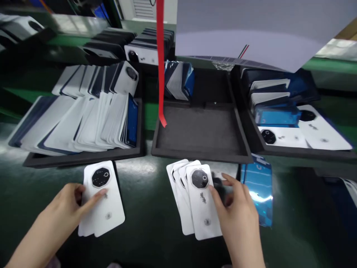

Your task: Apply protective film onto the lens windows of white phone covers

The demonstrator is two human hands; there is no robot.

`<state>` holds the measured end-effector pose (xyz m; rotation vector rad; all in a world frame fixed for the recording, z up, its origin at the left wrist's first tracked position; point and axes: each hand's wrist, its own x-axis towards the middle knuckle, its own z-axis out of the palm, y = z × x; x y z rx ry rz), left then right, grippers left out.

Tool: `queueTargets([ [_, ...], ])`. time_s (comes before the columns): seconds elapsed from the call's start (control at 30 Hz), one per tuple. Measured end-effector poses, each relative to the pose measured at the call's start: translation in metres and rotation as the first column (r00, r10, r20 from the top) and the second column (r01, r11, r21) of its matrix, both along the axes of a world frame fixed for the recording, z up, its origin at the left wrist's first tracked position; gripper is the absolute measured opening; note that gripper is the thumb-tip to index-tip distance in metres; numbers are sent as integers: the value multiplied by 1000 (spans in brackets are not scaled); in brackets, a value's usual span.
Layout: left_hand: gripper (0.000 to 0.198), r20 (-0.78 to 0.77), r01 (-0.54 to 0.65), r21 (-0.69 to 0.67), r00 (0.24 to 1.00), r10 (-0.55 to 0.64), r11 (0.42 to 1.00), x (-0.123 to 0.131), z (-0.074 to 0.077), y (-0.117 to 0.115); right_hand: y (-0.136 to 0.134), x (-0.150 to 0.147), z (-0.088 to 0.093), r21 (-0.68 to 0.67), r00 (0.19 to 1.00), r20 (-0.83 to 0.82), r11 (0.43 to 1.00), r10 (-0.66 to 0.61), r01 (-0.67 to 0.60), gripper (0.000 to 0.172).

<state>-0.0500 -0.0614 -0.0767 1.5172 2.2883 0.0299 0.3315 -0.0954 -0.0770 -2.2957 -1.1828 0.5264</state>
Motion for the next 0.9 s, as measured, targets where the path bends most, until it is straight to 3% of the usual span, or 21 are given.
queueTargets([
  [0.07, 46, 6, 60, -2, 998, -60, 998, 3, -5, 3, -1, -17, 2, 49, 1000, -6, 999, -14, 14, 50],
  [0.13, 42, 33, 125, -4, 992, -124, 992, 13, -6, 5, -6, -42, 5, 33, 982, -163, 995, 100, -96, 41],
  [0.2, 37, 80, 195, -3, 978, -194, 981, 27, -4, 6, -14, -72, 7, -1, 868, -409, 951, 281, -308, 38],
  [0.3, 29, 161, 298, -9, 943, -292, 955, 50, 0, 3, -22, -109, 4, -24, 648, -672, 865, 358, -502, 64],
  [0.37, 24, 198, 337, -10, 924, -328, 942, 61, 0, 0, -22, -123, 0, -26, 581, -750, 864, 316, -503, 73],
  [0.43, 21, 223, 346, -1, 915, -337, 938, 65, -2, -3, -19, -129, -5, -8, 569, -774, 895, 277, -446, 68],
  [0.67, 31, 376, 353, -31, 871, -316, 935, 53, -7, 0, -7, -142, -8, 54, 585, -765, 932, 270, -359, 10],
  [0.77, 36, 426, 342, -46, 857, -291, 939, 45, -5, 5, -6, -142, -5, 73, 630, -720, 935, 290, -347, 12],
  [0.83, 39, 461, 326, -27, 843, -278, 945, 41, -1, 7, -6, -136, -3, 94, 617, -727, 934, 301, -344, 13],
  [0.9, 41, 581, 313, -13, 775, -247, 950, 41, 5, 7, -7, -127, -1, 114, 581, -756, 934, 303, -339, 15],
])
